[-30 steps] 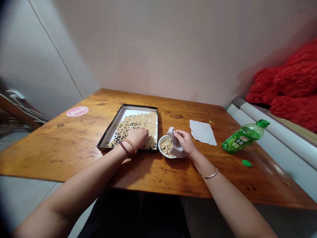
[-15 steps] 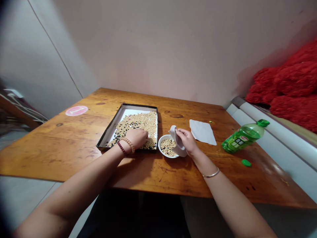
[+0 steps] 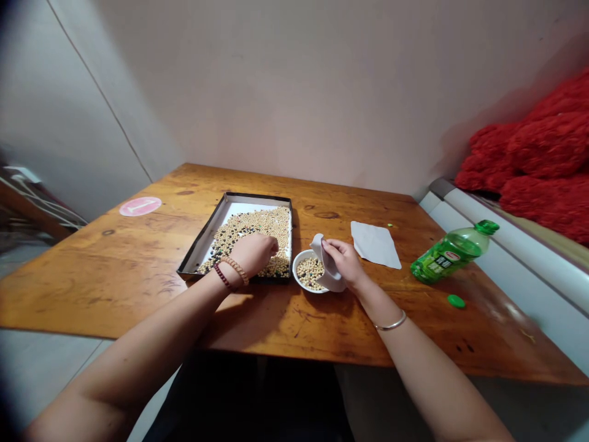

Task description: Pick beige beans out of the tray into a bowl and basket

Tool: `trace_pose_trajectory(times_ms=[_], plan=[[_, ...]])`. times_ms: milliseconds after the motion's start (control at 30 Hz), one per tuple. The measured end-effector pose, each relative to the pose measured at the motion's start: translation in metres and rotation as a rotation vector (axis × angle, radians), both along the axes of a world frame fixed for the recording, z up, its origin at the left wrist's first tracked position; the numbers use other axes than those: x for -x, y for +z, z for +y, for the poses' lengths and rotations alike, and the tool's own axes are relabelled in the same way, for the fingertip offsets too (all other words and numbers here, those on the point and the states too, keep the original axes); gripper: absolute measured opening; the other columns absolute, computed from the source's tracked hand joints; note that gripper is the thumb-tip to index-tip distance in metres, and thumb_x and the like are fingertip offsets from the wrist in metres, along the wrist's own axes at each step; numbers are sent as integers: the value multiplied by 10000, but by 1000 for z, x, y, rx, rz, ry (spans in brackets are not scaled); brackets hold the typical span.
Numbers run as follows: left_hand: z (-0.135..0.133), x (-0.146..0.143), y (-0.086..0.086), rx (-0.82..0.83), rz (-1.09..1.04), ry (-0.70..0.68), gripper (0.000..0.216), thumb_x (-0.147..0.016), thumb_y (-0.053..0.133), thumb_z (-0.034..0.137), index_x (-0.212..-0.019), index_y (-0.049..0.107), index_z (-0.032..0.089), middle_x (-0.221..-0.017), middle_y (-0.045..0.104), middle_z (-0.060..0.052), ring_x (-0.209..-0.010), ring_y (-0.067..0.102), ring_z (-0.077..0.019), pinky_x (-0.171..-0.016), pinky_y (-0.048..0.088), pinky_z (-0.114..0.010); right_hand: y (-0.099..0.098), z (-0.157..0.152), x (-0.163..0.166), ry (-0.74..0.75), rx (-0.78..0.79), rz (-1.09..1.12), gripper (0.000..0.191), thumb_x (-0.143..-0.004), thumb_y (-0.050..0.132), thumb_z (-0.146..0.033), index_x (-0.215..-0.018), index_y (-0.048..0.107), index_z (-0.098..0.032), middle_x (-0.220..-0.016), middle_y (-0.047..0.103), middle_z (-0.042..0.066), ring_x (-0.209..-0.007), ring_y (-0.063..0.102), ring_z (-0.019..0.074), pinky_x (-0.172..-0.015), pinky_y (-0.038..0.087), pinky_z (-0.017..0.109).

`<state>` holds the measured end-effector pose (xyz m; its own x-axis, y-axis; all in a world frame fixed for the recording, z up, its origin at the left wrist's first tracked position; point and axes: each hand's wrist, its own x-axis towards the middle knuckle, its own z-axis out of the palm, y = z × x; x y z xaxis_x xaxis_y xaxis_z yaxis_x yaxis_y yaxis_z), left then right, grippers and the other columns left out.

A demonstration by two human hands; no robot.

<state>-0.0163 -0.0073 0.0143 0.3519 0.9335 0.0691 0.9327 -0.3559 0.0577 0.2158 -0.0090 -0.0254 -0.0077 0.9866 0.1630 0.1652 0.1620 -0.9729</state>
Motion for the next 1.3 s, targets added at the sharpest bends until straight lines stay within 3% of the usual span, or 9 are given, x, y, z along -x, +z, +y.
trace_pose_trajectory(times_ms=[267, 533, 600, 700, 767, 867, 1033, 1167, 1300], plan=[[-3, -4, 2, 42, 67, 41, 242, -843, 461, 187, -849, 698, 139, -826, 670, -149, -787, 648, -257, -698, 501, -362, 4, -1, 3, 21, -21, -41, 337, -701, 638, -514, -677, 656, -179, -672, 639, 23, -619, 529, 150, -582, 414, 258], [-1, -3, 0, -10, -19, 28, 237, -857, 458, 202, -869, 692, 164, -833, 673, -122, -777, 637, -237, -685, 485, -348, 3, -1, 3, 24, 2, -30, 320, -701, 636, -495, -677, 657, -177, -671, 633, 21, -618, 518, 146, -583, 398, 258], [-3, -5, 2, -13, -157, -101, 211, -861, 483, 225, -879, 690, 188, -838, 678, -83, -778, 629, -200, -696, 472, -306, 1, 0, 2, 22, -3, -18, 315, -699, 645, -493, -681, 667, -180, -685, 643, 23, -629, 527, 148, -592, 409, 259], [-11, -14, 4, 105, -392, -452, 173, -861, 539, 279, -931, 683, 212, -849, 682, -31, -770, 618, -135, -711, 450, -236, -1, 0, 2, 24, -18, -24, 318, -704, 647, -501, -691, 685, -186, -700, 662, 21, -637, 544, 151, -602, 426, 263], [-16, -21, 2, 96, -444, -563, 174, -872, 536, 283, -923, 677, 196, -840, 673, -31, -753, 609, -122, -701, 441, -224, -1, -1, 3, 44, -27, -48, 328, -718, 639, -508, -703, 700, -186, -715, 679, 25, -650, 563, 157, -614, 438, 270], [-21, -30, -5, -73, -393, -536, 189, -896, 494, 268, -889, 659, 176, -836, 656, -43, -743, 590, -128, -671, 430, -230, 3, -5, 5, 105, -38, -76, 341, -750, 627, -513, -794, 732, -191, -806, 716, 45, -747, 617, 186, -689, 473, 292], [-19, -33, -17, -256, -289, -517, 214, -926, 447, 263, -1029, 610, 171, -825, 643, -47, -753, 573, -140, -673, 432, -243, 8, -11, 6, 244, -14, -95, 373, -800, 608, -481, -1054, 706, -227, -1005, 725, 75, -927, 653, 216, -833, 494, 344], [-16, -32, -20, -314, -273, -486, 213, -934, 435, 279, -964, 604, 154, -804, 628, -49, -750, 549, -148, -672, 429, -254, 7, -10, 5, 298, -54, -159, 330, -786, 638, -426, -1029, 708, -215, -1060, 709, 81, -962, 647, 231, -858, 489, 363], [-16, -32, -18, -358, -253, -490, 228, -946, 408, 270, -889, 598, 158, -802, 605, -41, -765, 518, -151, -689, 419, -259, 5, -9, 4, 323, -85, -307, 292, -841, 561, -407, -929, 728, -184, -979, 720, 69, -916, 635, 239, -837, 473, 361]])
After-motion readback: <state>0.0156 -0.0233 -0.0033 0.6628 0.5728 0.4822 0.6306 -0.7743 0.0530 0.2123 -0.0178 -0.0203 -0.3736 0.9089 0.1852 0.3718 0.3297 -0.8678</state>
